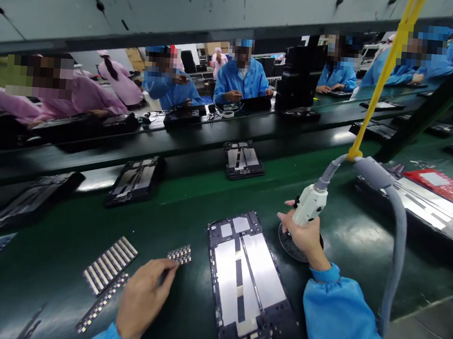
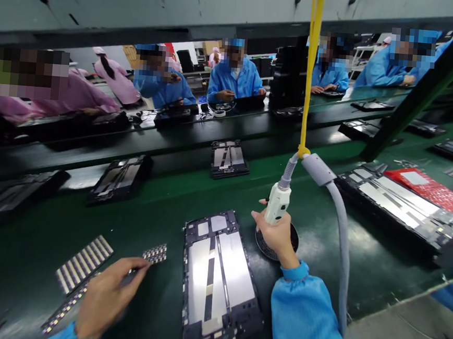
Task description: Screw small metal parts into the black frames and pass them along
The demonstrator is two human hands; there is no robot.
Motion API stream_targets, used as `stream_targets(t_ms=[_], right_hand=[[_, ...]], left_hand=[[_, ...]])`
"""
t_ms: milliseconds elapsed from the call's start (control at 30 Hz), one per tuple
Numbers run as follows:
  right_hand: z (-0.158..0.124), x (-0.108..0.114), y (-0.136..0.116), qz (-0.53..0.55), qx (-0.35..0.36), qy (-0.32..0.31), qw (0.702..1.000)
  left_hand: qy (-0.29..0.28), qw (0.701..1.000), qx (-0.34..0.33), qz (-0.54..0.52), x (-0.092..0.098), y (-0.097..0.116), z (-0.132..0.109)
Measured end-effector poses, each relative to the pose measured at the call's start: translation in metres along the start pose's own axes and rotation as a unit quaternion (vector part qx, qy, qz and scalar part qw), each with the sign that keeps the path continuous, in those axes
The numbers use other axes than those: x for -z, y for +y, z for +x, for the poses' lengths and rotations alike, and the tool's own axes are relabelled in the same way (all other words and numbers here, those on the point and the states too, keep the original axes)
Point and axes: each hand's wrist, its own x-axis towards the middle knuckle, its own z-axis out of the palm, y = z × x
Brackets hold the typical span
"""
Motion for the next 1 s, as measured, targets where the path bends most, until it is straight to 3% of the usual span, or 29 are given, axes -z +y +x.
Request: stream_targets(t_ms=[133,267,333,433,533,667,1000], right_hand=[[0.001,0.003,-0.01,-0.024,0.014,0.003,1.0],[-0.01,-0.008,-0.05,-0.018,0.029,0.051,0.998],[-0.018,-0.023,-0.07,0.014,0.021,0.013,1.0],[-0.031,-0.059,-0.084,0.054,0.018,-0.104,0.993],[-0.04,-0.099,-0.076,0.058,0.009,-0.174,0.983],[-0.043,-0.131,-0.057,0.038,-0.014,-0.195,0.98],[-0.046,-0.133,-0.049,0.023,0.001,-0.197,0.98]], left_hand=[[-0.02,0.999,-0.009,-0.046,-0.018,0.029,-0.005],[-0.061,0.995,0.042,-0.07,-0.042,0.06,-0.006],[-0.073,0.992,0.06,-0.08,-0.052,0.07,-0.003],[-0.085,0.988,0.049,-0.118,-0.062,0.075,0.002],[-0.073,0.98,0.059,-0.178,-0.062,0.072,0.0],[-0.034,0.964,0.096,-0.247,-0.061,0.067,-0.007],[-0.042,0.95,0.138,-0.278,-0.065,0.069,-0.007]])
